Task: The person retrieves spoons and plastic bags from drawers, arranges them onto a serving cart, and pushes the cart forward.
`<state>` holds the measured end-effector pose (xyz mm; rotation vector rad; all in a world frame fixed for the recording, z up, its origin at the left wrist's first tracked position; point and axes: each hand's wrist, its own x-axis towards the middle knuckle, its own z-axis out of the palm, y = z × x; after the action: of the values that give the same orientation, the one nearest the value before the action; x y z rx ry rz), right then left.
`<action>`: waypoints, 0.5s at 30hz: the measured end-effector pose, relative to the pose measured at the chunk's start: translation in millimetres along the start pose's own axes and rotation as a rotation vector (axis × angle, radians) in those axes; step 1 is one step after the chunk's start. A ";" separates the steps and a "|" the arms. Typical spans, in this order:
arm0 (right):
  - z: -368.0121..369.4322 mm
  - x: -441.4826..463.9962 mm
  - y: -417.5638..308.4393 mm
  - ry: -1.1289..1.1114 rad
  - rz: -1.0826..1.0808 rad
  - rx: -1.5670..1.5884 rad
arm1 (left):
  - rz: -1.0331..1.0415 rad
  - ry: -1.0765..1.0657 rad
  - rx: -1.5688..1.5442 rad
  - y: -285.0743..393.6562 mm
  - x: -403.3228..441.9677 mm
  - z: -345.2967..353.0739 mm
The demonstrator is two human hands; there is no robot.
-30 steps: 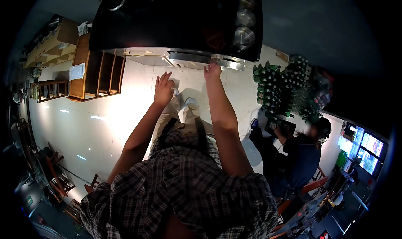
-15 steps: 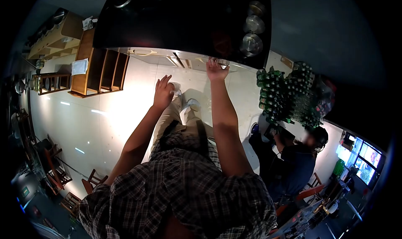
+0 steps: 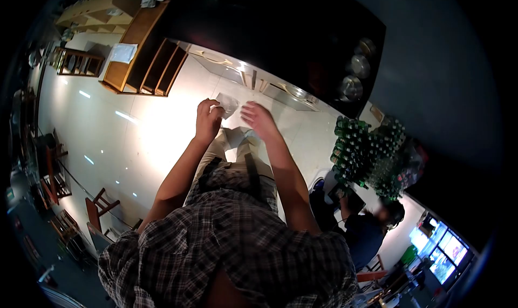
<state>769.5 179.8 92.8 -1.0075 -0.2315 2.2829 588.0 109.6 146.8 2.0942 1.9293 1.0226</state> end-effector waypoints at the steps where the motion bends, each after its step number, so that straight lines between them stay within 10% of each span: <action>1: 28.7 -10.5 5.9 -0.002 0.040 -0.063 | 0.042 0.040 0.010 -2.4 -2.0 -8.2; 9: 153.5 16.6 94.0 -0.036 -0.155 -0.528 | -0.002 0.230 0.051 -54.3 -34.2 -89.0; 15: 267.5 56.5 198.5 -0.101 -0.158 -0.529 | -0.721 0.398 -0.451 -155.5 -105.8 -197.4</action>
<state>455.0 80.7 166.4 -1.0781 -0.9617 2.1720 354.7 -28.3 177.1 0.8895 2.0880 1.5444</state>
